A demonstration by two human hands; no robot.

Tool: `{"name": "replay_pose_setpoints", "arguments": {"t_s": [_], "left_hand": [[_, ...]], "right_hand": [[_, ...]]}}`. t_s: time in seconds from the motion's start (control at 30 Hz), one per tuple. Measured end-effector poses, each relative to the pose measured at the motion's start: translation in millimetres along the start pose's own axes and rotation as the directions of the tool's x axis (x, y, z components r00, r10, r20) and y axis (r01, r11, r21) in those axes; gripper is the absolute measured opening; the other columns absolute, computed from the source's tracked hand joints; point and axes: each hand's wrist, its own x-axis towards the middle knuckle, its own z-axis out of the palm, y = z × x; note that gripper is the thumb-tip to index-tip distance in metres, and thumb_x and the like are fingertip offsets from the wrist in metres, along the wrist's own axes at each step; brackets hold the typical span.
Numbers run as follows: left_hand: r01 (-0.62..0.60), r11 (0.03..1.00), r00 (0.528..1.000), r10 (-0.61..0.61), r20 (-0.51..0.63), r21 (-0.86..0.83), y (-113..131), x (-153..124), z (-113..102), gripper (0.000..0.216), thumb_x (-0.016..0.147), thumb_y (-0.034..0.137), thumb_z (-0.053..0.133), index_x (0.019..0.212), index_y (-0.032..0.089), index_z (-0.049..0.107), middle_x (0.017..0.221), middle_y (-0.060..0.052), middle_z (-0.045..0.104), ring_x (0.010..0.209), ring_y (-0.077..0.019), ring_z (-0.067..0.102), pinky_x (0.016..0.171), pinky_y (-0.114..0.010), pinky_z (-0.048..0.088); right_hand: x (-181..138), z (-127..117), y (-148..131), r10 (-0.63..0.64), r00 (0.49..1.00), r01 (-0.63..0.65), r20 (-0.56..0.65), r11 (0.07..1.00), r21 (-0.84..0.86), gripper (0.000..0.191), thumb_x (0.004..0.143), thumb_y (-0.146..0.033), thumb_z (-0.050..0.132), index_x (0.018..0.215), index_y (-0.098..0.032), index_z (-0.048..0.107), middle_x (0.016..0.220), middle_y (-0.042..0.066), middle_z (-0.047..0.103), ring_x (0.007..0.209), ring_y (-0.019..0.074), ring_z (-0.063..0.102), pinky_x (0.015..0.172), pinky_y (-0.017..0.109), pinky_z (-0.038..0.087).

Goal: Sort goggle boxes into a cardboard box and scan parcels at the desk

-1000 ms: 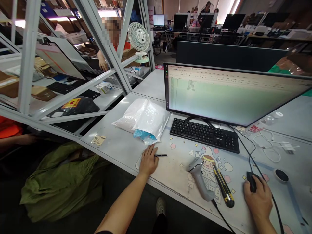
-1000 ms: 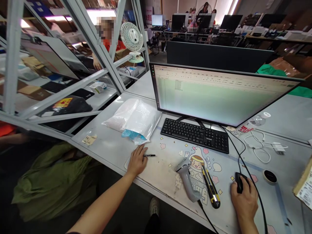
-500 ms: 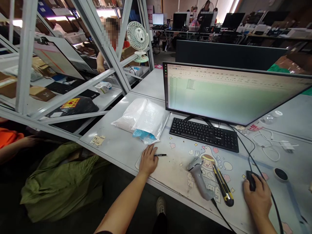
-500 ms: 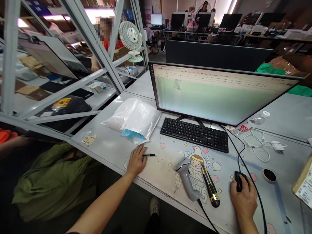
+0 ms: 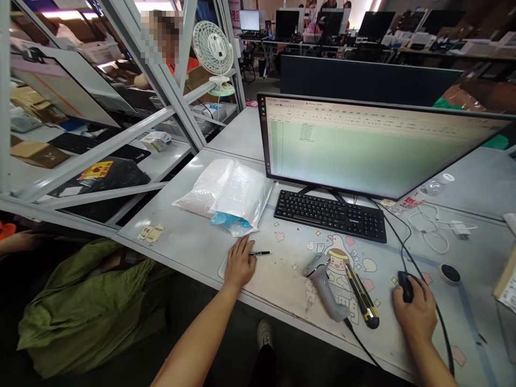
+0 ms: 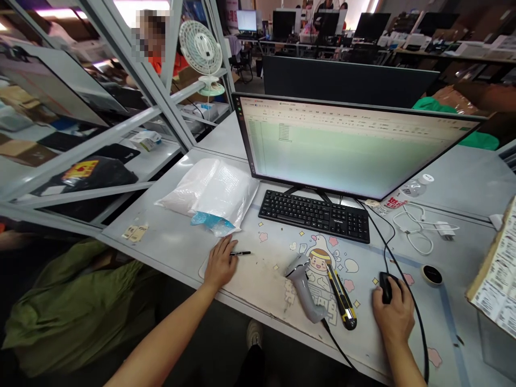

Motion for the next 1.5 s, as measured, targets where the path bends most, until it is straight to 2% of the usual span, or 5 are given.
{"name": "replay_pose_setpoints", "arguments": {"t_s": [0.33,0.67,1.5], "left_hand": [[0.004,1.000,1.000,-0.004,0.006,-0.008,0,0,-1,0.051,0.097,0.018,0.050,0.145,0.018,0.065,0.165,-0.013,0.055,0.155,-0.0350,0.046,0.125,-0.056,0.041],[0.013,1.000,1.000,-0.013,0.013,-0.026,-1,0,-1,0.052,0.096,0.019,0.052,0.146,0.019,0.065,0.166,-0.012,0.054,0.157,-0.0347,0.045,0.126,-0.056,0.041],[0.017,1.000,1.000,-0.017,0.008,-0.025,0,0,-1,0.051,0.097,0.020,0.051,0.146,0.020,0.064,0.165,-0.013,0.054,0.156,-0.0350,0.045,0.125,-0.056,0.040]], "right_hand": [[-2,0,-1,0.030,1.000,-0.030,-0.004,1.000,-0.001,0.056,0.093,-0.046,0.060,0.137,-0.012,0.071,0.148,0.019,0.063,0.126,0.0403,0.064,0.097,0.049,0.053],[-1,-3,-7,0.040,0.999,-0.041,-0.034,0.998,-0.042,0.053,0.092,-0.045,0.062,0.133,-0.015,0.073,0.145,0.017,0.066,0.119,0.0391,0.069,0.088,0.045,0.053],[0,-6,-12,0.085,0.996,-0.086,-0.030,0.996,-0.023,0.056,0.087,-0.042,0.062,0.135,-0.016,0.073,0.143,0.017,0.066,0.116,0.0391,0.068,0.088,0.047,0.052]]}}
